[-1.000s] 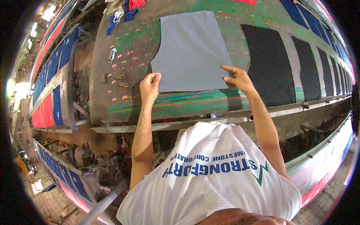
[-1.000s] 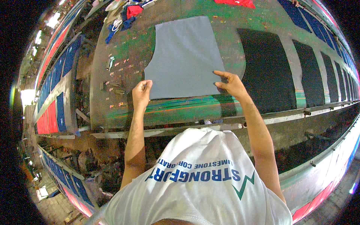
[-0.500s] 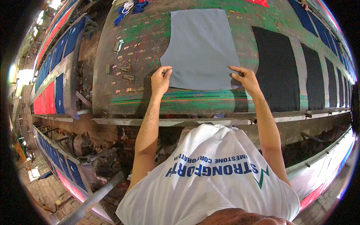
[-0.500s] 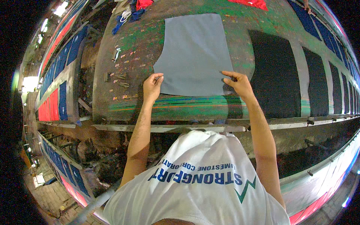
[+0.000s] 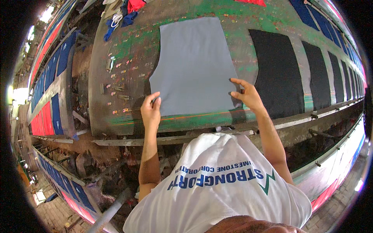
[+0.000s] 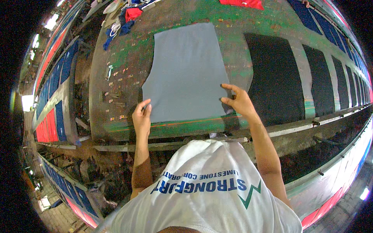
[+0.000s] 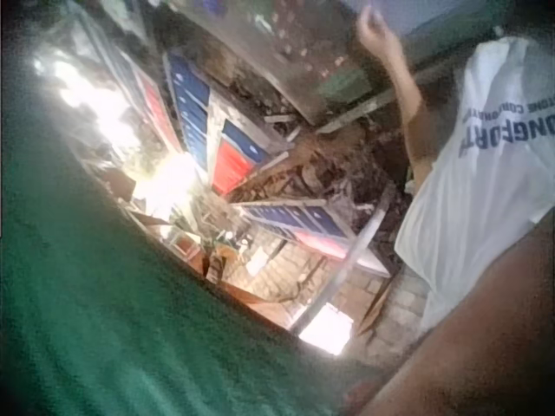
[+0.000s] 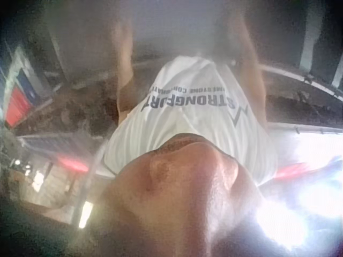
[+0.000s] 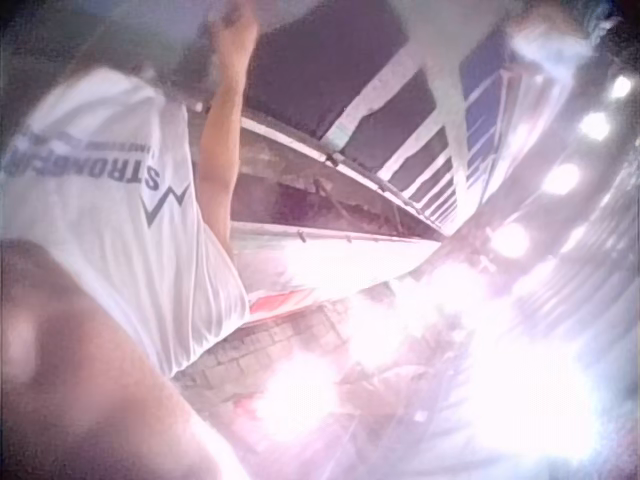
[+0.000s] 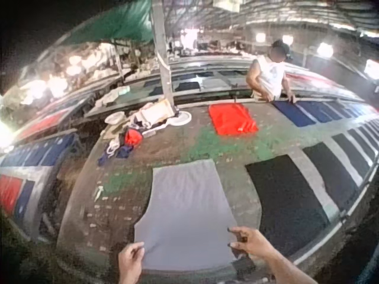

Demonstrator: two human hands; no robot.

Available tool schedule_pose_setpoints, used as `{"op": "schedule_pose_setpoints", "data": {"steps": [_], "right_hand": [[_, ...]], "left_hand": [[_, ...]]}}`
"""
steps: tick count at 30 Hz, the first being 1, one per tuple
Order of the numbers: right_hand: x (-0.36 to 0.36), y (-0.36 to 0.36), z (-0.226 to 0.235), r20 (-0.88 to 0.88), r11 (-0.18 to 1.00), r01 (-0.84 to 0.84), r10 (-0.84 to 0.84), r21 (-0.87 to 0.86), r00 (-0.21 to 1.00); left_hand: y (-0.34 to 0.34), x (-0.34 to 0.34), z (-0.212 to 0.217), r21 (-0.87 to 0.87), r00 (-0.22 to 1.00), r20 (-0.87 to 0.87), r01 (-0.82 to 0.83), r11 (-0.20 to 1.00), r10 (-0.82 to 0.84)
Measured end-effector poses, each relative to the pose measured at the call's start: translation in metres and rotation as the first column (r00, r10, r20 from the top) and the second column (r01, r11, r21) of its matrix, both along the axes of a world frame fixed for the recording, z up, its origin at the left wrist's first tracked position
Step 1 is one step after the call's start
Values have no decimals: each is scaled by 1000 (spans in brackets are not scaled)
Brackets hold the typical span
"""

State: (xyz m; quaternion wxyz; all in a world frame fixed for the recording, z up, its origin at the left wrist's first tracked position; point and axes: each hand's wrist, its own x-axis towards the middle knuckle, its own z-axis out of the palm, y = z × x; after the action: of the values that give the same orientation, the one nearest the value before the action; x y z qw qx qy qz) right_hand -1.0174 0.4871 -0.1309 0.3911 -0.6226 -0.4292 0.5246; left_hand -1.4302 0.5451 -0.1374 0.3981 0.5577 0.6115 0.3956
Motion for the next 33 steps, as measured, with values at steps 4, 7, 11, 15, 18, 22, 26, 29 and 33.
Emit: {"op": "schedule_pose_setpoints", "data": {"steps": [4,7,11,15,18,22,26,29,33], "right_hand": [[-2,-16,4,182,998,-25,36,-60,983],[-11,-23,2,130,996,6,5,-87,991],[-18,-27,-3,213,999,-50,54,-22,976],[-19,-28,-5,353,996,-88,73,28,933],[-20,-27,1,330,997,-80,73,9,941],[-21,-32,19,310,996,-50,73,-79,948],[-25,-37,25,234,989,-11,47,-149,971],[-28,-41,22,218,992,10,17,-123,976],[-28,-50,19,330,999,-29,41,-39,943]], "left_hand": [[-21,-9,-4,-83,998,-56,7,997,-12],[-27,-11,-9,-187,999,-51,-8,982,-2],[-23,-8,-18,-129,992,-128,-13,992,-3],[-16,-3,-25,-18,963,-269,-24,1000,18],[-16,-5,-23,16,970,-241,-33,999,36],[-25,-7,-12,22,978,-194,-73,997,76],[-36,-8,-1,98,962,-265,-35,995,60],[-40,-7,-1,91,970,-234,-40,995,60],[-43,-6,-4,98,959,-276,-38,994,64]]}}
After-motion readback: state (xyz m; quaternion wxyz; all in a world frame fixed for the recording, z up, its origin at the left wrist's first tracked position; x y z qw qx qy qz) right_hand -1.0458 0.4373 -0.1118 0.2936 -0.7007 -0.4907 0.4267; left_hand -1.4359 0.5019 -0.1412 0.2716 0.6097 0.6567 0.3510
